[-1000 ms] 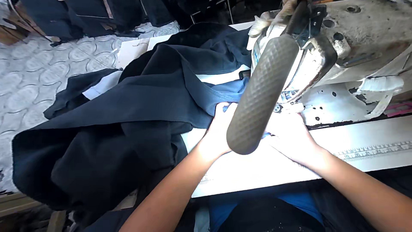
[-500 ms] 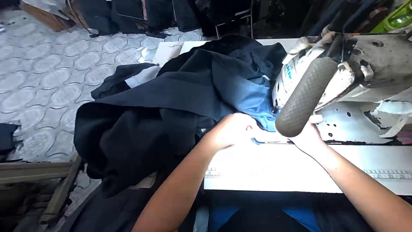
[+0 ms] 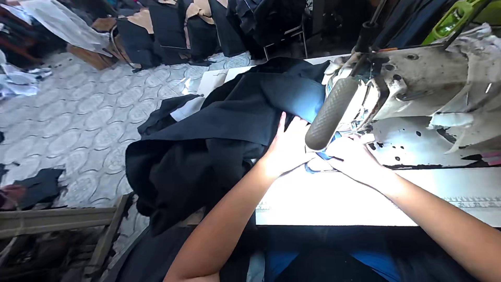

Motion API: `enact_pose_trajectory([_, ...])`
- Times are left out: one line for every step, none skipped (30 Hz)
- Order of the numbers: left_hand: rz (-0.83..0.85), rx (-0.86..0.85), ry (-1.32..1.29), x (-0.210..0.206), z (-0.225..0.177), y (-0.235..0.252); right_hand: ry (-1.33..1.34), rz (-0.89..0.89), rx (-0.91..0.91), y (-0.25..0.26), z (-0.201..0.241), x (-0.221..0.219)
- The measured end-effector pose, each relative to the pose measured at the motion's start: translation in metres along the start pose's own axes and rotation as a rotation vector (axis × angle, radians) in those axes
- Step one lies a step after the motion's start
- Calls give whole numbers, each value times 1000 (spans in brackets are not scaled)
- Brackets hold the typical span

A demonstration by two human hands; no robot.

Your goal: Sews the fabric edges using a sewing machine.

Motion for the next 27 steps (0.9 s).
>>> enact_pose_trajectory([14, 44, 50, -1, 0, -1, 16, 3, 14, 3, 1, -1])
enact_pose_trajectory([30, 77, 88, -3, -1, 0, 21, -3, 28, 4, 1, -2])
enact_pose_trajectory([29, 97, 105, -3, -2, 0, 34, -2, 27, 4, 1, -2])
enact_pose_trajectory([-31, 85, 120, -4, -5, 0, 43, -9, 18, 2, 0, -2])
enact_pose_trajectory([-121, 79, 129, -6, -7, -2, 46, -23, 2, -1, -2, -2])
enact_pose_trajectory([-215, 96, 144, -7, -10, -2, 52, -51, -17, -5, -4, -2])
enact_pose_trajectory([-268, 122, 169, -9, -12, -2, 66, -75, -35, -8, -6, -2])
enact_pose_trajectory([-271, 142, 189, -11, -14, -2, 78, -83, -50, -10, -7, -2])
enact_pose_trajectory([-223, 144, 194, -13, -15, -3, 74, -63, -53, -11, -6, -1])
enact_pose_trajectory([-168, 101, 209, -14, -15, -5, 63, -16, -47, -10, -5, 0])
enact_pose_trajectory([-106, 37, 202, -12, -17, -7, 62, 21, -36, -9, -4, 0])
enact_pose_trajectory([-64, -37, 166, -10, -19, -11, 77, 28, -24, -8, -2, 1])
enact_pose_trajectory([-46, -104, 111, -6, -20, -17, 111, 35, -19, -6, -1, 2])
enact_pose_trajectory([-14, -119, 36, 1, -23, -23, 157, 66, -13, -4, 1, 4])
enact_pose_trajectory([50, -64, -28, 8, -27, -29, 203, 122, 5, -1, 3, 5])
enact_pose_trajectory([164, 62, -73, 17, -32, -34, 225, 208, 26, 5, 6, 4])
enact_pose_trajectory([280, 197, -77, 24, -38, -37, 209, 258, 59, 11, 10, 0])
enact_pose_trajectory([314, 273, -61, 27, -43, -39, 191, 266, 94, 19, 15, -4])
enact_pose_trajectory([251, 275, -45, 26, -47, -42, 167, 262, 124, 26, 19, -7])
enact_pose_trajectory([117, 208, -17, 22, -50, -45, 134, 239, 152, 32, 21, -11])
enact_pose_trajectory([-2, 130, -3, 17, -51, -47, 129, 224, 163, 37, 21, -12])
enact_pose_trajectory([-56, 95, -30, 14, -52, -48, 143, 203, 161, 41, 21, -9])
enact_pose_trajectory([-76, 95, -101, 13, -50, -47, 199, 217, 126, 42, 21, -3])
enact_pose_trajectory([-122, 114, -211, 11, -46, -47, 263, 230, 82, 39, 20, 2])
enact_pose_trajectory([-208, 136, -324, 9, -41, -48, 334, 227, 42, 35, 17, 4])
enact_pose_trajectory([-291, 168, -433, 8, -36, -48, 395, 170, 8, 29, 15, 4])
enact_pose_trajectory([-347, 197, -540, 8, -32, -48, 423, 70, -7, 22, 12, 2])
Point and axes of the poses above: each hand's wrist, its own y-axis towards the middle knuckle, its own x-axis out of the back of the hand, z = x × y, the point moved 2 cm from there along y, towards the middle knuckle, and after that the axes turned 12 degrees about -y, right-handed, at the moved point
